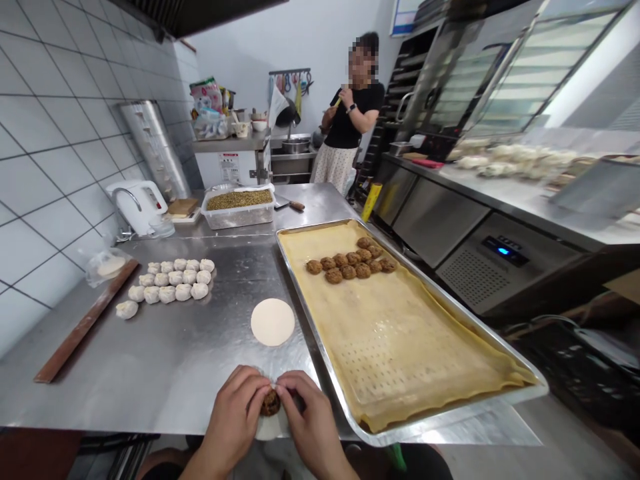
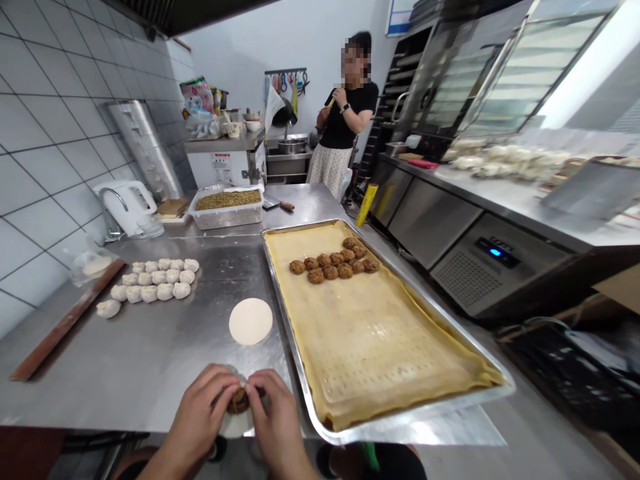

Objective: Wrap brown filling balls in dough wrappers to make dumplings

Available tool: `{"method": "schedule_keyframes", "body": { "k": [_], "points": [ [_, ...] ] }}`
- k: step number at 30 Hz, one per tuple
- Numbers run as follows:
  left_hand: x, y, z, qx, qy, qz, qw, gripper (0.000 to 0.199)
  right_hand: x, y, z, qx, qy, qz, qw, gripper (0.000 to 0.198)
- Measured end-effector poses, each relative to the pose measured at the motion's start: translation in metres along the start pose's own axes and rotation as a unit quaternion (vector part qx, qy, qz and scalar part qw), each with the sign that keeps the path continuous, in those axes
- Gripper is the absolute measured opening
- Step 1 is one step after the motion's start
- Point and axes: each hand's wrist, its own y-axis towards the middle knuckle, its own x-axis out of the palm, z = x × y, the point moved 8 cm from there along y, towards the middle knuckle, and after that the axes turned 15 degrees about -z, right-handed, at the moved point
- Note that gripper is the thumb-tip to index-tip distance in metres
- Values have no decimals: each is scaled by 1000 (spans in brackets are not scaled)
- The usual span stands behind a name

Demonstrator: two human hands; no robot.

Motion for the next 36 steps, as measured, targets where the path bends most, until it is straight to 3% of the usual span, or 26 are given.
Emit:
{"method": "schedule_keyframes", "body": {
  "k": [4,7,9,15,20,25,31,36],
  "points": [
    [1,-1,4,14,18,-13,1000,21,0,3,2,36,20,22,999,28],
    [2,-2,4,23,27,-27,999,31,10,-1,-5,-2,27,-18,999,28],
    [1,-3,3,25,36,-26,999,26,11,-6,-5,-21,14,-21,999,26],
    [-1,-4,9,32,64,-21,997,21,-1,-5,9,51,30,47,997,29],
    [-3,-2,11,16,42,-56,997,29,12,-9,-11,-17,19,-5,1000,27],
    [-6,-5,15,-24,21,5,999,20,4,-14,1,16,20,26,999,25],
    [-1,-6,20,18,85,6,996,23,1,-8,7,49,43,42,997,32],
    [-3,-3,17,25,99,-43,994,29,13,-13,-8,-23,18,6,1000,29]
  ]
}}
